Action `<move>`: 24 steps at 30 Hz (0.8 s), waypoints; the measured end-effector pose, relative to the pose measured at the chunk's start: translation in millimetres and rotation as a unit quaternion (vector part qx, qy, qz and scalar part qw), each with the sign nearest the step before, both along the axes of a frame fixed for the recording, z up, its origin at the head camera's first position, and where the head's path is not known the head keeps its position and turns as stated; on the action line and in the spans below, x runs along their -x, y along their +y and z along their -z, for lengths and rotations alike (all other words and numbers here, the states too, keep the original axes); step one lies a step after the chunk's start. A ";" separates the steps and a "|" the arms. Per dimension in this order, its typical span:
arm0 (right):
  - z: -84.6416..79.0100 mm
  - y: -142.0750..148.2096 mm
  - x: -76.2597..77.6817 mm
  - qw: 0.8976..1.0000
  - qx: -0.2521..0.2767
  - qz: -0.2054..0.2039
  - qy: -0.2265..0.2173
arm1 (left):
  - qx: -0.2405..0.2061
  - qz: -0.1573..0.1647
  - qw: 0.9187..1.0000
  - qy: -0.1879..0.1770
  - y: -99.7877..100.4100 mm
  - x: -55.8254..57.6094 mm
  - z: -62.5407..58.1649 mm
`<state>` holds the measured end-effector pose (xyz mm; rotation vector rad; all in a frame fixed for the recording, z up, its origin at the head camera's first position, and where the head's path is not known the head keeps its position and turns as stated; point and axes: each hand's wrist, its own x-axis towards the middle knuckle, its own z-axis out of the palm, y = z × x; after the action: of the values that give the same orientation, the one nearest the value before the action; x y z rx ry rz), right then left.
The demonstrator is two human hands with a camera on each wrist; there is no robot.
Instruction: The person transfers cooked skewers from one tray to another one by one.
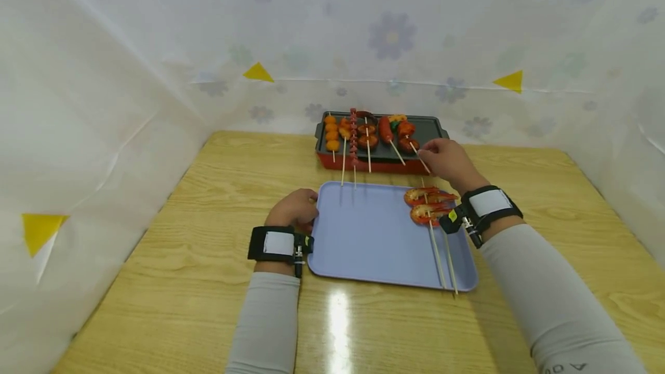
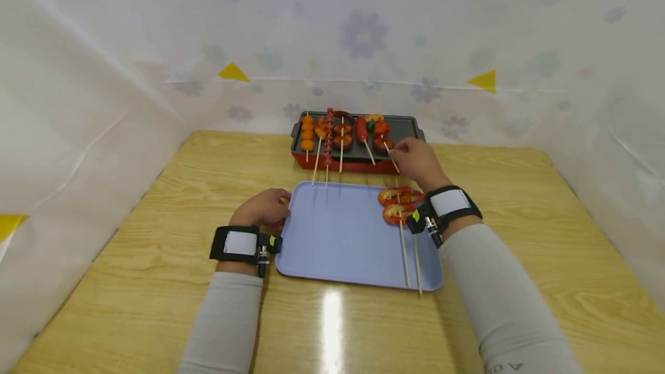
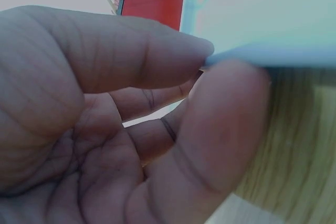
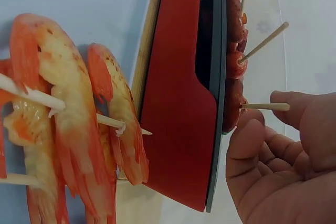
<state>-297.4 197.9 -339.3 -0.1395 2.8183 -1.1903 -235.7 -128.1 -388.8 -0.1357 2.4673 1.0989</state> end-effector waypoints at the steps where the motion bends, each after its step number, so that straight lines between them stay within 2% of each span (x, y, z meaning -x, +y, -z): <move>1: 1.1 0.3 0.6 1.000 -0.008 -0.002 0.003 | 0.000 0.001 1.000 -0.001 0.0 0.3 0.3; 6: 4.1 0.9 1.1 0.999 -0.028 -0.015 0.012 | 0.006 0.005 1.000 0.004 1.3 1.9 0.6; 14: 1.3 -4.2 -2.9 1.000 0.006 -0.019 -0.022 | -0.002 -0.003 1.000 0.007 1.8 3.0 1.8; 19: 6.6 -4.5 -3.8 0.998 0.029 -0.036 -0.045 | -0.006 0.006 1.000 0.009 1.7 -0.6 4.8; 24: 11.0 -3.6 -1.2 0.996 0.048 -0.047 -0.063 | 0.010 0.013 1.000 0.023 0.2 -1.3 4.2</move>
<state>-296.2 194.2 -350.4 -0.1937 2.6180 -1.2670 -234.4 -127.9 -393.0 -0.0858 2.5136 1.0783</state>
